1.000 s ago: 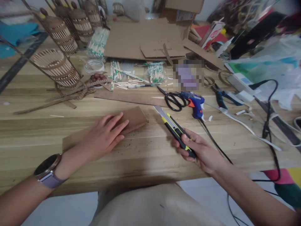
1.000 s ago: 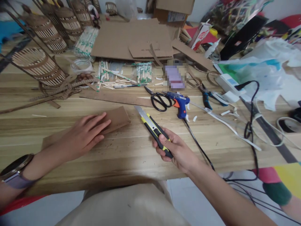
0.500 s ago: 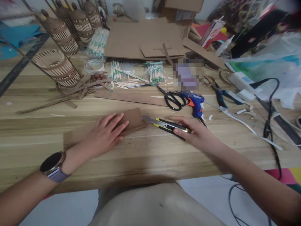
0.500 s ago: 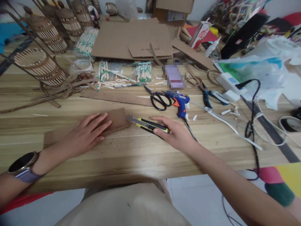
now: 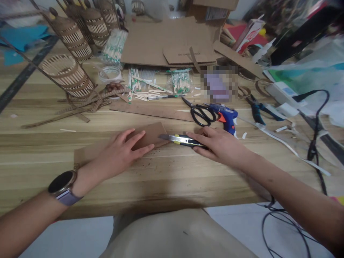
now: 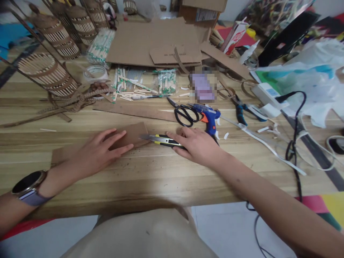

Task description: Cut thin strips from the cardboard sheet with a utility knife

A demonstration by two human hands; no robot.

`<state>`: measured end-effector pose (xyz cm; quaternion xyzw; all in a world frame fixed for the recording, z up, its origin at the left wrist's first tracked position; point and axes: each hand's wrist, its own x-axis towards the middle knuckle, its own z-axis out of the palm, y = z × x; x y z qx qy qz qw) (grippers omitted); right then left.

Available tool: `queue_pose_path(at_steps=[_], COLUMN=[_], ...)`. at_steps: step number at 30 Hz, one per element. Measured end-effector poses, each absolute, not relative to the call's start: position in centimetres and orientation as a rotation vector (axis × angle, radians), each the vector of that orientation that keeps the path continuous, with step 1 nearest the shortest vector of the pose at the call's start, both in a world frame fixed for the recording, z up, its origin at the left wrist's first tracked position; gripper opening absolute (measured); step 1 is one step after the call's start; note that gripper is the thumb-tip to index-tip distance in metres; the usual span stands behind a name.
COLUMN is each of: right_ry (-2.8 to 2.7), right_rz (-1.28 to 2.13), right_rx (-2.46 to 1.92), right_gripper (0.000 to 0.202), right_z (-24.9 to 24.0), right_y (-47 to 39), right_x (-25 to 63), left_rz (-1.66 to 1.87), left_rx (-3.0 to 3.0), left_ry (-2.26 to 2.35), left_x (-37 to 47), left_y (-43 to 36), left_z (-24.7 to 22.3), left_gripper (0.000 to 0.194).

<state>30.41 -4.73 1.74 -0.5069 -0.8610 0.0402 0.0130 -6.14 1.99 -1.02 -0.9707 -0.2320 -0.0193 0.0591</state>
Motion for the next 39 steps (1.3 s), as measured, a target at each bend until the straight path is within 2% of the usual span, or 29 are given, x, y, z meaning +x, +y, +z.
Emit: queue_pose_path(at_steps=[6,32,35,39], right_ry=[-2.649,-2.670,-2.653,-2.498], right_rz=[0.000,0.059,0.148,0.295], right_rx=[-1.658,-1.582,-1.581,-1.635], right_gripper=[0.052,0.056,0.056,0.055], right_z=[0.6,1.0,1.0,1.3], right_y=[-4.5,-5.7,-5.7,-6.0], right_x=[30.0,31.9,32.0,32.5], left_rz=[-0.002,0.015,-0.037,-0.234], left_rx=[-2.917,-2.926,-2.924,-2.900], left_ry=[-0.810,-0.938,-0.908,-0.859], left_x=[-5.2,-4.7,-4.7,-4.6], left_y=[1.3,0.8,0.9,0.4], left_z=[-0.6,-0.7,-0.8,-0.6], left_gripper=[0.064,0.062,0.057,0.039])
